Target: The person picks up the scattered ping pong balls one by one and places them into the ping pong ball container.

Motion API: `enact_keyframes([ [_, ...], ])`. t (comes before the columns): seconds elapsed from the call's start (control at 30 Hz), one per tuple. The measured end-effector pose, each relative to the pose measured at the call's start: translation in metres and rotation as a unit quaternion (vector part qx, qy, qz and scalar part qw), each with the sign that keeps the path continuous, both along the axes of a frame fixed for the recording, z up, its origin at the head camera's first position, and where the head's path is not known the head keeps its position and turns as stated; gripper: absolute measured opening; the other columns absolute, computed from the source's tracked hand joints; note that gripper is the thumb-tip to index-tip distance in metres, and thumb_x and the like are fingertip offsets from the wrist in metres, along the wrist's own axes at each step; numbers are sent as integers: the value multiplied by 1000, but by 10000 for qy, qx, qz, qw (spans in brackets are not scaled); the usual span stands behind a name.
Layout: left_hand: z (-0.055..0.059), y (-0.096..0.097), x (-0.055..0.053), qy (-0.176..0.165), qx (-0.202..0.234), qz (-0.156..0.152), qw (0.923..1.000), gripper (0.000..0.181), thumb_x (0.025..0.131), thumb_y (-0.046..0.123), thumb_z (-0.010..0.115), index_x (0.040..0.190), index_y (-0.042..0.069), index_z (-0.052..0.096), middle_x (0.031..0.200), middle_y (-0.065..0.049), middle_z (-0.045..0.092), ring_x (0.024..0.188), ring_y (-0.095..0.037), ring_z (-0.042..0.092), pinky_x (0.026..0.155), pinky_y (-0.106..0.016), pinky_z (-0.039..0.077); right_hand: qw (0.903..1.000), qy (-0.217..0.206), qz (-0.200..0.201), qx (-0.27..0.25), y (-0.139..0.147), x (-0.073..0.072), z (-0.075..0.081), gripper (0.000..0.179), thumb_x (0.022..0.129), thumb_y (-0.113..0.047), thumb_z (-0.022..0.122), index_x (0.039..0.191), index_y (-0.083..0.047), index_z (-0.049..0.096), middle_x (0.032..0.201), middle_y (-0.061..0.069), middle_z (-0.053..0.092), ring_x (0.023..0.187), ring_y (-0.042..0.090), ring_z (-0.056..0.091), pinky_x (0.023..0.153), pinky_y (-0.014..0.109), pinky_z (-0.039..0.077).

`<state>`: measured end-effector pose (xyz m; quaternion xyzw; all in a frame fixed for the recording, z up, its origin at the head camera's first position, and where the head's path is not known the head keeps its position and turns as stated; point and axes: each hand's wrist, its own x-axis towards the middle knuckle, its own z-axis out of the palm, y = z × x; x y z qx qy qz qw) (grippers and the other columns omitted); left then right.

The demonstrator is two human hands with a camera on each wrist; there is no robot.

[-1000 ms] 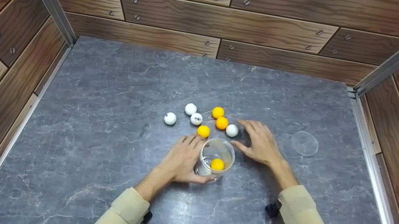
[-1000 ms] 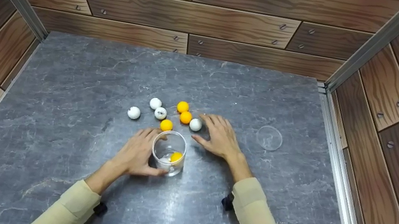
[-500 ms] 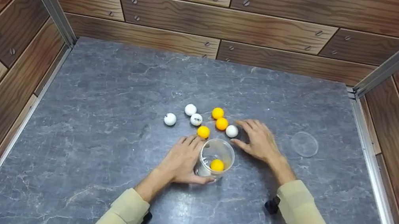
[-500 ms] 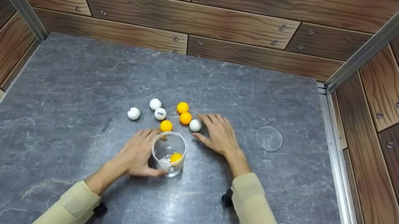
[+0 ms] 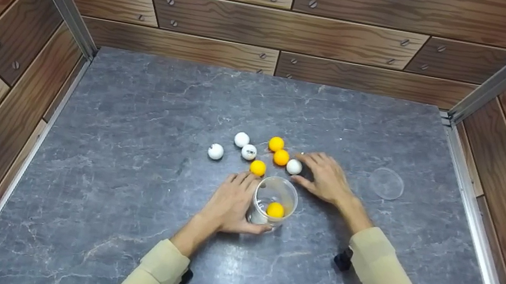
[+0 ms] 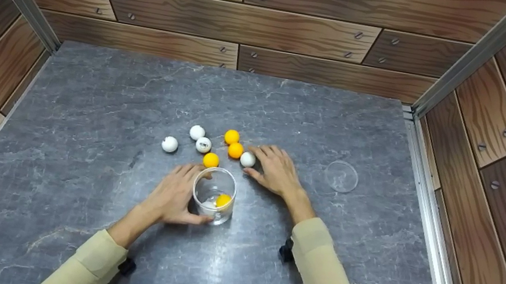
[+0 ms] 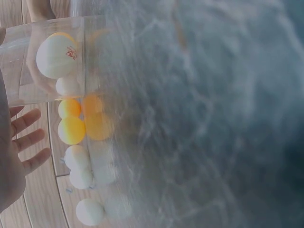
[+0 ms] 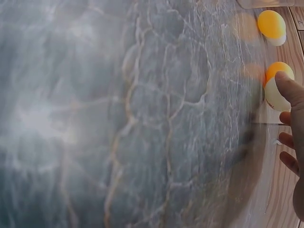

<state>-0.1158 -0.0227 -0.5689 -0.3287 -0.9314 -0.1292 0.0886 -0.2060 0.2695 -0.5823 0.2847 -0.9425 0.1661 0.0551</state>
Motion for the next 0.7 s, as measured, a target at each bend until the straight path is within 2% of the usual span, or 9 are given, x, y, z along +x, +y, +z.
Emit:
enact_keyframes([
  [0.23,-1,0,0,43,-69,30,10000,105,75,88,62,144,9,51,138,-8,60,128,-28,60,105,-45,54,10000,10,12,-34,-2,0,-3,57,96,-46,75,143,-16,64,130,14,72,121,36,65,106,56,52],
  [0.7,-1,1,-1,-102,-8,35,9999,108,75,87,65,146,8,49,141,-10,60,130,-29,59,105,-45,53,9996,-190,10,-209,-1,0,-6,52,97,-41,75,141,-15,66,132,14,73,124,36,65,109,57,51],
])
